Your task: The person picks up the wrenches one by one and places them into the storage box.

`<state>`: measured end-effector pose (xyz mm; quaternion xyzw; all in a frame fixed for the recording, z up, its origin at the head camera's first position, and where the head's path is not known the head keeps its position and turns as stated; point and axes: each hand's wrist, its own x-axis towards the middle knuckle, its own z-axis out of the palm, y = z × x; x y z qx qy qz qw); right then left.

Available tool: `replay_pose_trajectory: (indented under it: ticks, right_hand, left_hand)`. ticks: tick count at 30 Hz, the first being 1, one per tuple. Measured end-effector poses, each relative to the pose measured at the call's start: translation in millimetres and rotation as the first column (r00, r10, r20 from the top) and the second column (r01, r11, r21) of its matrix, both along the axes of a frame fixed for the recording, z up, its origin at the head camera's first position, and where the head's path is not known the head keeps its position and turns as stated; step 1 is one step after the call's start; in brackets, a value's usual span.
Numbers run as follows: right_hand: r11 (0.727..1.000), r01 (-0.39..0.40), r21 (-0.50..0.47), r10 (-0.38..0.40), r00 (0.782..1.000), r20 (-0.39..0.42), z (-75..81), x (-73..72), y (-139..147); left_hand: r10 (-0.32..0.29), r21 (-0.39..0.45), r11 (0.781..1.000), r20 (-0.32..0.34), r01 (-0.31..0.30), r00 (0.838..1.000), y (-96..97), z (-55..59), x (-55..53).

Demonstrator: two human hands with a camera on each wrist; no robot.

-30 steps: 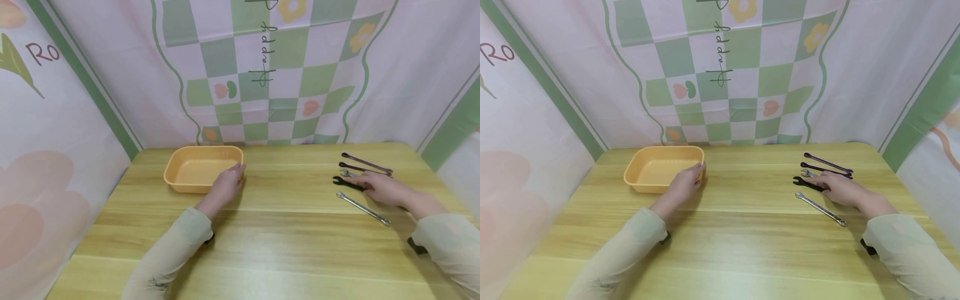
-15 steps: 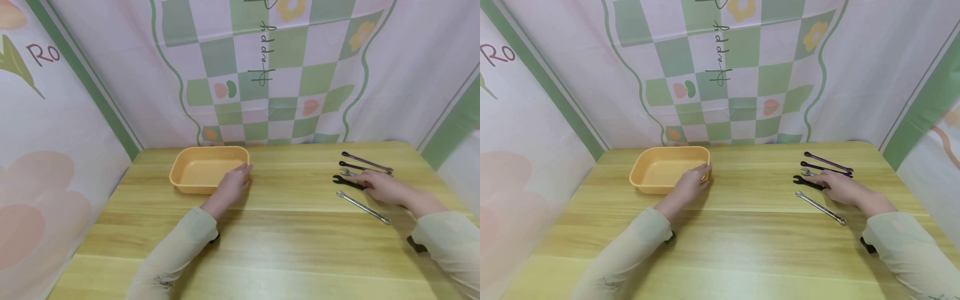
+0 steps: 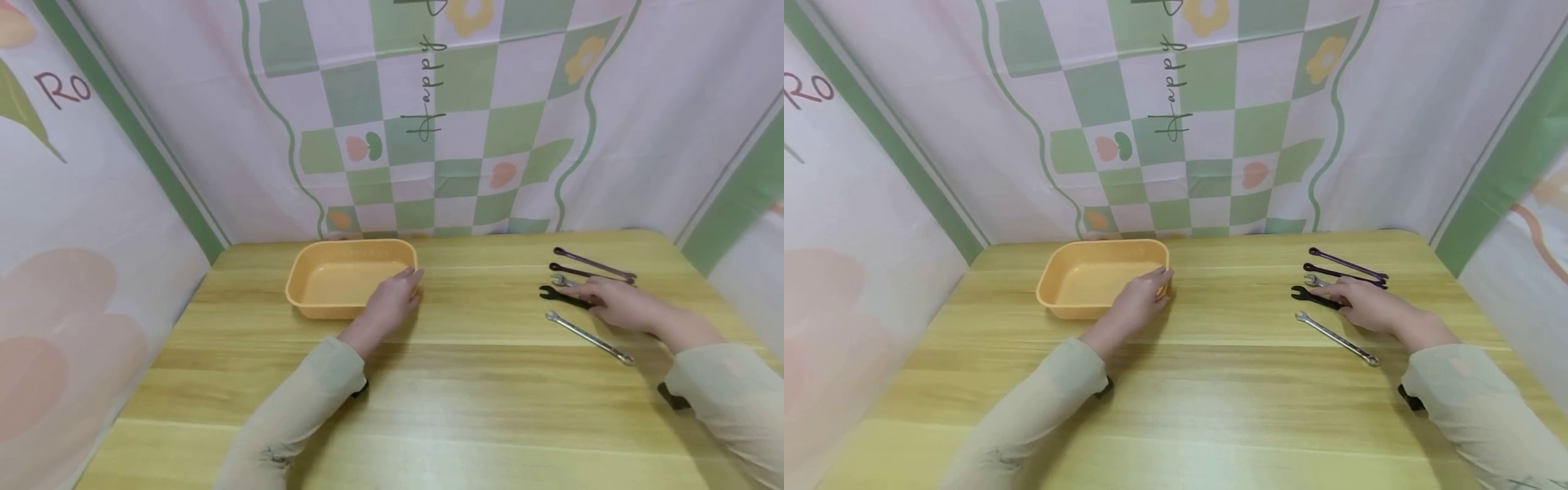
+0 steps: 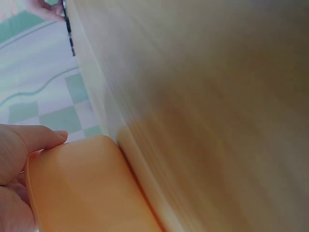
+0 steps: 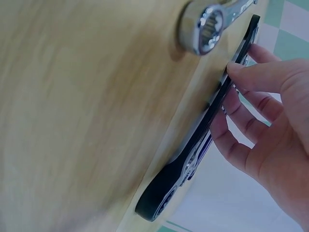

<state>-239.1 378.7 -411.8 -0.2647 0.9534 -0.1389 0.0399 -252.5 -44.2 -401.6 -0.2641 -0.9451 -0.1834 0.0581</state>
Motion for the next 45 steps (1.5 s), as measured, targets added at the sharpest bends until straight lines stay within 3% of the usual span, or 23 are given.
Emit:
replay_pose_trajectory:
  ticks: [11,27,35,45]
  right_hand:
    - [0.999,0.031,-0.018,-0.030,0.999,0.027,1.8,-1.5,-1]
    - [1.000,0.027,0.004,-0.027,0.999,0.027,1.7,-0.7,-2]
    - [1.000,0.030,0.002,-0.030,0.999,0.029,0.9,-0.8,-1]
    - [1.000,0.029,0.004,-0.029,0.999,0.021,0.5,-0.3,-2]
  left_hand:
    - [-0.025,-0.015,1.000,-0.011,0.025,1.000,9.3,3.6,-0.2]
    - [-0.033,-0.046,0.998,0.097,0.038,0.995,25.6,5.9,2.5]
    - [-0.043,-0.011,0.999,0.106,0.044,0.993,32.4,4.7,7.0]
    - [-0.044,-0.037,0.998,0.138,0.049,0.990,42.6,2.6,10.6]
